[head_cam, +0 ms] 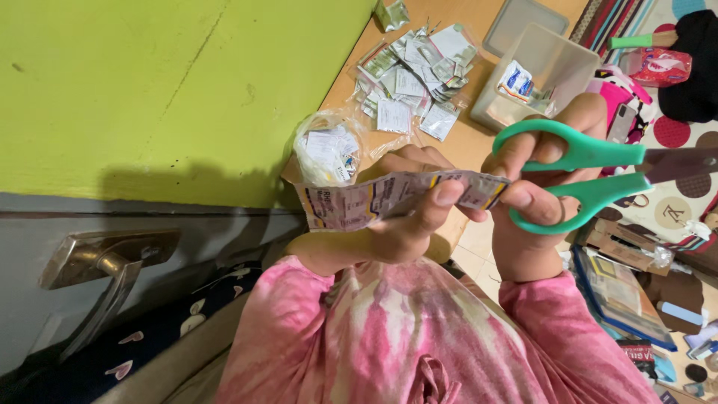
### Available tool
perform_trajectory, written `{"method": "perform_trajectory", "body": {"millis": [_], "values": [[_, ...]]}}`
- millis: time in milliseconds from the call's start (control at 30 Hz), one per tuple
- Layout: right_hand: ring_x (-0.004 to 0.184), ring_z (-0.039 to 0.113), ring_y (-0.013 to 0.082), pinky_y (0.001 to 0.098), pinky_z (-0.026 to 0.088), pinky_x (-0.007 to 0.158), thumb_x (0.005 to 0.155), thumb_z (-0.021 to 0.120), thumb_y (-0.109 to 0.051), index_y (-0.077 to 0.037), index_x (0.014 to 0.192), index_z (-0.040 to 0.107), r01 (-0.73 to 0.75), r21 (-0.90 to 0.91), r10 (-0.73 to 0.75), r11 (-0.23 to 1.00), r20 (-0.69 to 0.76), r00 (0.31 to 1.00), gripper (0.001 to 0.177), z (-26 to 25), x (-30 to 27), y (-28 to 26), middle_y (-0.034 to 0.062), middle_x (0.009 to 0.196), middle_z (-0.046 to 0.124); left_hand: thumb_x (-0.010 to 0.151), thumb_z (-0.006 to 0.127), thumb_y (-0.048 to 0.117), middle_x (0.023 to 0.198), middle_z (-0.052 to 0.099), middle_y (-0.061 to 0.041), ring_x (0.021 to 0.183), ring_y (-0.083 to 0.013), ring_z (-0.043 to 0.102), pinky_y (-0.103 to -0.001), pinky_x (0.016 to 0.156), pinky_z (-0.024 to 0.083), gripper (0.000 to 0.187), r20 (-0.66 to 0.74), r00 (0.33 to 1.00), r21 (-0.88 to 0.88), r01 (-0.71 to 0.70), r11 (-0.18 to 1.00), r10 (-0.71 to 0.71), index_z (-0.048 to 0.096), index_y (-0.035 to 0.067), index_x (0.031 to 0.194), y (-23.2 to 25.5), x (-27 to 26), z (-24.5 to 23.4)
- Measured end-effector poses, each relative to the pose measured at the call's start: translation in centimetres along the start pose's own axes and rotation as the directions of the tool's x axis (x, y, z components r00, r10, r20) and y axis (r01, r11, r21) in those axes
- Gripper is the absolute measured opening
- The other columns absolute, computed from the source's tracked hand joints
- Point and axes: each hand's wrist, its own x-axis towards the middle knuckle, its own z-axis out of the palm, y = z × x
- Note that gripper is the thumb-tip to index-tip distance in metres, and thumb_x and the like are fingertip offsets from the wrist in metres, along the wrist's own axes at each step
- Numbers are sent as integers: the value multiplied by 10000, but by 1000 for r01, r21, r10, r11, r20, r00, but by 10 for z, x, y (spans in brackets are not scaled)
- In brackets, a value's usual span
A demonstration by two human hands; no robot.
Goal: The person sits on the floor and uses green scissors to cut open small, sealed packets. They separate the cut pieces and place them into a clear plastic container on the table.
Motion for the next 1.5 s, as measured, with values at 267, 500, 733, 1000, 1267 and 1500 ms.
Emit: {"method": "perform_trajectory", "body": {"millis": [267,500,733,1000,1267,1500], "values": [[521,610,225,288,514,444,755,813,26,-60,1039,403,37,24,-38,999,36,999,507,-4,5,0,181,755,644,1128,486,370,856,771,-71,752,-122,708,-260,751,579,436,49,996,-89,73,993,-69,754,25,1120,6,1,-2],[508,613,242,346,513,427,793,766,26,-58,1039,381,12,75,-17,997,74,997,464,2,9,-1,185,816,635,1140,486,398,841,766,-68,791,-104,743,-253,799,601,451,56,997,-112,63,992,-57,745,30,1165,4,4,-1],[482,545,213,336,480,414,799,742,31,-61,1059,373,24,61,-21,998,-48,999,461,3,2,1,172,793,586,1106,568,308,830,740,-90,792,-132,733,-285,807,598,367,-18,996,-287,82,955,-91,728,-12,1024,-6,4,11],[558,533,199,285,486,468,848,719,15,-65,1016,386,41,-25,-43,999,-75,996,382,-3,-2,0,154,799,577,1121,574,279,892,736,-93,881,-135,731,-269,854,588,324,-16,993,-306,103,946,-113,675,-25,1072,-13,-3,15],[618,509,168,243,474,516,832,717,3,-48,1036,391,65,-92,-76,994,-121,990,388,-12,-3,3,138,786,564,1123,604,179,938,703,-92,889,-145,733,-284,840,603,206,-93,989,-467,62,882,-119,623,-25,1099,-28,-4,29],[551,510,171,271,470,465,839,703,1,-51,1024,392,39,-57,-44,998,-97,994,365,-13,-1,3,137,789,560,1104,607,175,971,690,-63,896,-133,724,-306,872,608,192,-151,982,-511,21,859,-114,600,3,1188,-33,-3,36]]}}
